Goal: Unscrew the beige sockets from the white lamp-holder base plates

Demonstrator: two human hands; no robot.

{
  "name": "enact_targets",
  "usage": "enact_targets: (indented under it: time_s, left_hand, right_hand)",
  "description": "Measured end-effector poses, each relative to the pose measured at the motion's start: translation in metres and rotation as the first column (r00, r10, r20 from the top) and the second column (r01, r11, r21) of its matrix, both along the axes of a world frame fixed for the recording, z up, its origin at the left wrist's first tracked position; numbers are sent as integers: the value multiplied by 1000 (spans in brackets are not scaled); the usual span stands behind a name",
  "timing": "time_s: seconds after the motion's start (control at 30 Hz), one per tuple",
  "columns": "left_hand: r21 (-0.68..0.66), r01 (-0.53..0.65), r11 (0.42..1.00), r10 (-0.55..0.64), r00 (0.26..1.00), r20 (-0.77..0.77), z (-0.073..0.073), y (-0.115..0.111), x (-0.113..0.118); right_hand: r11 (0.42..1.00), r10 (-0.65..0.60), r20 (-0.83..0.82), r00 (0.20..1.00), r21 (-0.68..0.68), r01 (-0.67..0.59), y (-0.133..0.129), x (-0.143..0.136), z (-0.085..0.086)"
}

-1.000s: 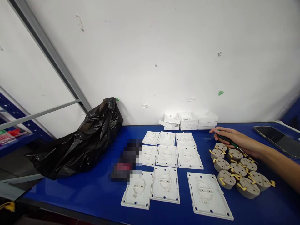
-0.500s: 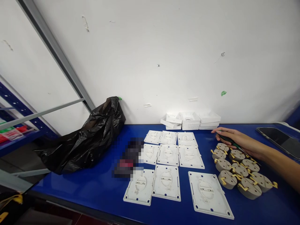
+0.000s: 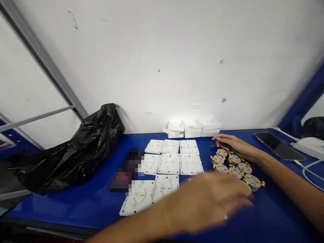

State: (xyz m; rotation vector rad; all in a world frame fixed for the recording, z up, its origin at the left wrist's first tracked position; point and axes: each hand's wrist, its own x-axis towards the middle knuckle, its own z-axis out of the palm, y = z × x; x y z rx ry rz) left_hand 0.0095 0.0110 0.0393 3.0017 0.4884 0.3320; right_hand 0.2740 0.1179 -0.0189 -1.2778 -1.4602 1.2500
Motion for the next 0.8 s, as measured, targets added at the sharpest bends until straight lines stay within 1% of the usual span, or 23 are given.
enact_targets:
  time_s: [0.1, 0.17, 0.2, 0.27, 0.37, 0.47, 0.53, 0.67, 0.73, 0.8]
  left_hand:
    - [-145, -64, 987, 87, 983, 164, -7, 39, -16]
    - [-140, -90, 986, 114, 977, 181, -14, 58, -27]
    - [-133, -86, 987, 110, 977, 181, -18, 63, -31]
    - [-126, -56, 990, 78, 981, 178, -24, 63, -36]
    - [-91, 21, 996, -9, 991, 135, -27, 51, -38]
    - [23, 87, 996, -88, 995, 37, -27, 41, -36]
    - [103, 111, 988, -112, 994, 6, -30, 41, -34]
    - [268, 100, 958, -99, 995, -16, -33, 55, -29]
    - [303, 73, 950, -70, 997, -21, -28, 61, -28]
    - [315, 45, 948, -39, 999, -26, -21, 59, -30]
  right_hand:
    - [1000, 13, -20, 1000, -26, -14, 2, 1, -1]
    - [999, 24, -30, 999, -38, -25, 3, 2, -2]
    - [999, 27, -33, 999, -43, -29, 3, 2, -2]
    - [998, 29, -36, 999, -51, -31, 3, 2, -1]
    - [998, 26, -30, 999, -63, -27, 2, 3, 1]
    - [997, 25, -28, 999, -67, -27, 2, 3, 2]
    - [997, 27, -29, 999, -65, -29, 2, 3, 2]
    - [998, 28, -22, 999, -55, -29, 1, 2, 3]
    - [998, 24, -16, 1000, -53, -25, 1, 1, 4]
    - [998, 22, -9, 1000, -54, -22, 0, 1, 5]
